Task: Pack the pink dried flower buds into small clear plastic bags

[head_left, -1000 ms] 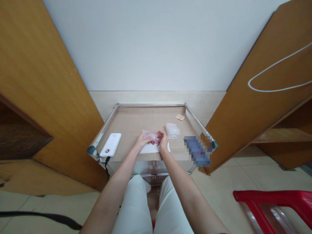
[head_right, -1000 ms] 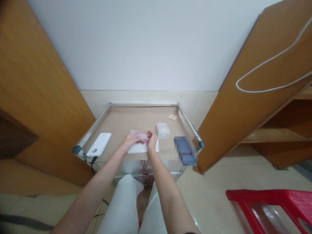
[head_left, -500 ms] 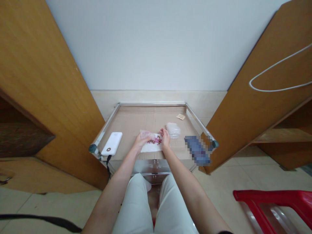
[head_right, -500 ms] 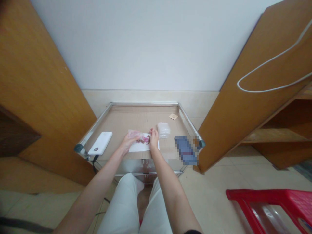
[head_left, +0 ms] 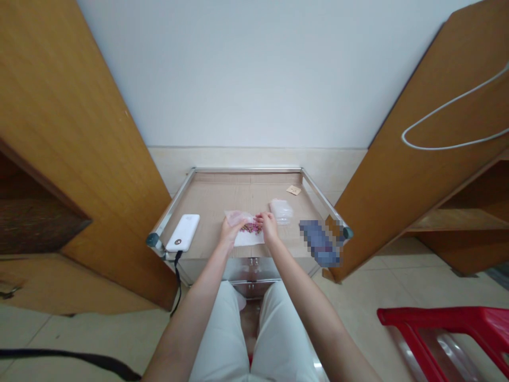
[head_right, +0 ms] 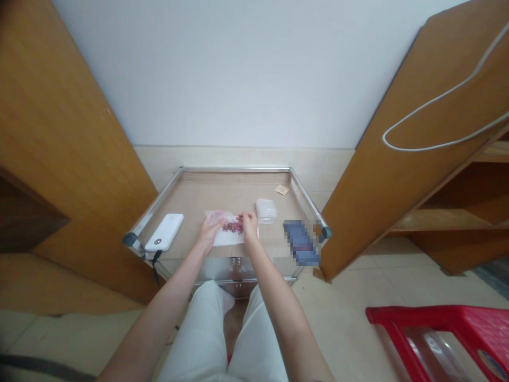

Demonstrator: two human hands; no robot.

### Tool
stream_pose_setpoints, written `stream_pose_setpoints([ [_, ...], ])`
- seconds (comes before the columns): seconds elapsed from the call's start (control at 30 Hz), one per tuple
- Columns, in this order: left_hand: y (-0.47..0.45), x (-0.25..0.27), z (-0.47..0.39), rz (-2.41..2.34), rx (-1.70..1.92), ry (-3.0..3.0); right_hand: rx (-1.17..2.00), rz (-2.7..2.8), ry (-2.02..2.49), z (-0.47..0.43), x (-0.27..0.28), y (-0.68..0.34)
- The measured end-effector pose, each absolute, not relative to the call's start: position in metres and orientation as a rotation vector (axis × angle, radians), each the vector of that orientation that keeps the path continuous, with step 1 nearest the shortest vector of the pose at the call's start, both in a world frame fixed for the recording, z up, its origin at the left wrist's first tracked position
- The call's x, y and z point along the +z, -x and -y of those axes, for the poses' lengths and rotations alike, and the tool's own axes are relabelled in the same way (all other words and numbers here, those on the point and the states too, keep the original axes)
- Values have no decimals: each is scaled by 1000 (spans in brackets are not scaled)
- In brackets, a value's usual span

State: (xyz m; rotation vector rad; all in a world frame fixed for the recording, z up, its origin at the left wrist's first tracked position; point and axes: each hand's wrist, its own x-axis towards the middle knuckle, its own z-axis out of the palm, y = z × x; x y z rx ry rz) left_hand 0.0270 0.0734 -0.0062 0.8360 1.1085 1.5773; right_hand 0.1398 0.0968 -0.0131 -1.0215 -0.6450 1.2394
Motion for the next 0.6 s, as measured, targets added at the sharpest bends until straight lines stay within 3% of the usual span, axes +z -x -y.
stream_pose_setpoints([
  [0.2,-37,-3,-64,-1027,1629,-801,1528,816,923,-76,13,-131],
  [0.6,-27,8,-42,-816,1426,-736,1400,926,1023,-80,15,-141],
])
